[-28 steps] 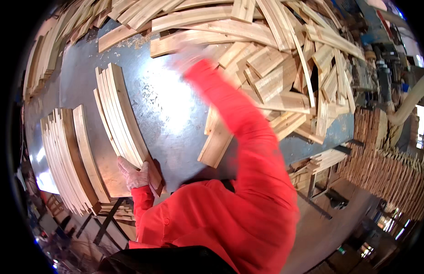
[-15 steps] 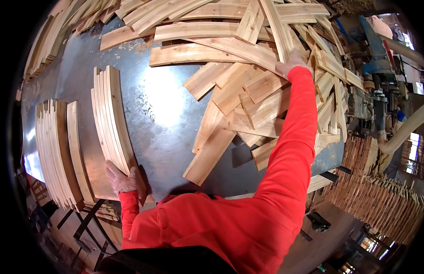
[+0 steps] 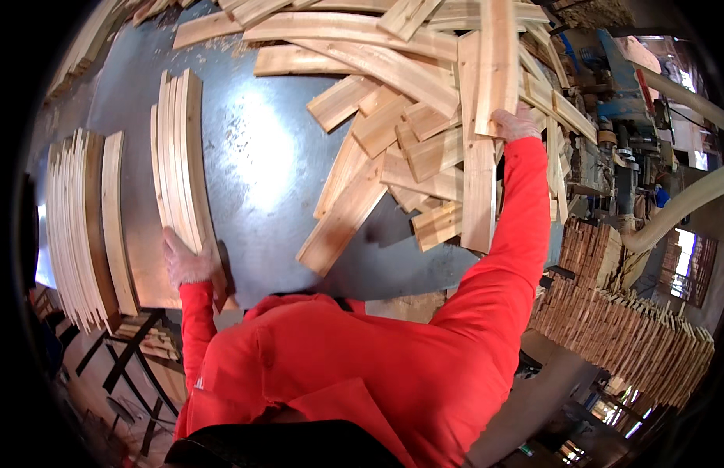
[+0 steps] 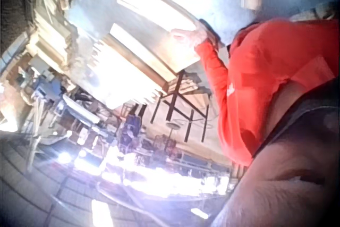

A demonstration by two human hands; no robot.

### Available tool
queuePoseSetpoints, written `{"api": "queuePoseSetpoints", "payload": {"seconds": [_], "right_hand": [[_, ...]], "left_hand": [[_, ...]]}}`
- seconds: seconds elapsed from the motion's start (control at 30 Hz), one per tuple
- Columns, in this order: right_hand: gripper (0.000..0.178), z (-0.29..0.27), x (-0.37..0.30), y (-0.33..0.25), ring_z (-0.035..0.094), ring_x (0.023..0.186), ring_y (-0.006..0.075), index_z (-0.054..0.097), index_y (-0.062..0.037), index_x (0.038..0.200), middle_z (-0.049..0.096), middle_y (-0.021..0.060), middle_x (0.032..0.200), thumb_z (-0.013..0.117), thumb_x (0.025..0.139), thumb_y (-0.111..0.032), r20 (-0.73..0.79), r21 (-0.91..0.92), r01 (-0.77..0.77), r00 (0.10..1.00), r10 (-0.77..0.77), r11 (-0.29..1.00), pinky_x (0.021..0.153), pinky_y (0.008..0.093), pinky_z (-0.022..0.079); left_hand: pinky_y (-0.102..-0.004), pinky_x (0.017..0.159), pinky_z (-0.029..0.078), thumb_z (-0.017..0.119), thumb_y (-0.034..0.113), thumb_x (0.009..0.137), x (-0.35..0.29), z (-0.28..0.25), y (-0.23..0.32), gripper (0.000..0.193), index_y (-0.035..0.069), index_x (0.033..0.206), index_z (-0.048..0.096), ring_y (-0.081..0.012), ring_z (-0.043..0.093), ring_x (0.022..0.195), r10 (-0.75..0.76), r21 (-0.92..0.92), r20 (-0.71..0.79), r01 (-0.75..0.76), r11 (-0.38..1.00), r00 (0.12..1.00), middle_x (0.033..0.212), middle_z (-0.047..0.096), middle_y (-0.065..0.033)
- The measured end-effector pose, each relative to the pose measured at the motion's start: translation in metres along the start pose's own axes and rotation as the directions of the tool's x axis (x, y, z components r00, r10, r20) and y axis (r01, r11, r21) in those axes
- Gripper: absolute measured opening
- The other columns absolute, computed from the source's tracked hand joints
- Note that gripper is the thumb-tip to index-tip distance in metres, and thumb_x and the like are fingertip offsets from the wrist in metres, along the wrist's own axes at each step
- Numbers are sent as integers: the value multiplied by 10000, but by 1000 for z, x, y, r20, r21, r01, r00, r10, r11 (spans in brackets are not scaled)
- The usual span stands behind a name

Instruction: The person sorts wooden planks on a metal table in a workshop. They pick up planks from a disorganized pile, inspect them, and stack them neatly on the left side of the table. The process involves repetitive picking, inspecting, and stacking of the wood pieces.

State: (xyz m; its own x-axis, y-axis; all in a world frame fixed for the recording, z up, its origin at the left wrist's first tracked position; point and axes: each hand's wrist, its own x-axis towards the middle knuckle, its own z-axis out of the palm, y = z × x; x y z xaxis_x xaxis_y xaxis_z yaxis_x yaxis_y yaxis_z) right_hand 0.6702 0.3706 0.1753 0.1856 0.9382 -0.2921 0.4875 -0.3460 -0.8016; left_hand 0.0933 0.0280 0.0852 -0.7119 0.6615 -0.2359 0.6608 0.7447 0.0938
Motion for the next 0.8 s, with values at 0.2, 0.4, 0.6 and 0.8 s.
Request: {"api": "queuePoseSetpoints", "payload": {"seconds": [0.2, 0.4, 0.6, 0.8], "right_hand": [[435, 63, -99, -37, 633, 863, 244, 521, 23, 1222, 637, 153, 1064, 658, 817, -58, -166, 440, 312, 950, -266, 842, 735, 338, 539], [394, 265, -131, -33, 599, 918, 282, 522, 7, 1172, 589, 170, 1092, 654, 857, -188, -22, -318, 432, 887, -462, 844, 764, 406, 535], [359, 520, -244, -38, 559, 811, 241, 483, -39, 1132, 556, 137, 927, 630, 851, -206, 277, 428, 23, 948, -155, 904, 705, 383, 504], [412, 457, -280, -33, 609, 825, 218, 496, -7, 1194, 633, 111, 993, 606, 846, -199, 334, 613, -179, 941, -47, 770, 744, 349, 524]], "left_hand": [[-482, 1007, 416, 759, 446, 726, 2, -1, -10, 1043, 97, 1511, 168, -407, 447, 1269, -20, -18, 11, 21, 1000, 1000, 1465, 356, -233], [-501, 989, 422, 767, 479, 711, 3, -12, -13, 1068, 95, 1503, 162, -437, 462, 1236, -25, -67, 54, 29, 997, 998, 1458, 360, -246], [-500, 1123, 270, 727, 610, 703, -4, 3, -27, 1143, 62, 1519, 143, -444, 273, 1386, 111, -219, -6, -109, 970, 994, 1538, 199, -272], [-522, 1130, 235, 729, 569, 680, -15, -4, -24, 1128, 94, 1530, 158, -442, 252, 1401, 95, 50, 119, -102, 994, 988, 1555, 165, -272]]}}
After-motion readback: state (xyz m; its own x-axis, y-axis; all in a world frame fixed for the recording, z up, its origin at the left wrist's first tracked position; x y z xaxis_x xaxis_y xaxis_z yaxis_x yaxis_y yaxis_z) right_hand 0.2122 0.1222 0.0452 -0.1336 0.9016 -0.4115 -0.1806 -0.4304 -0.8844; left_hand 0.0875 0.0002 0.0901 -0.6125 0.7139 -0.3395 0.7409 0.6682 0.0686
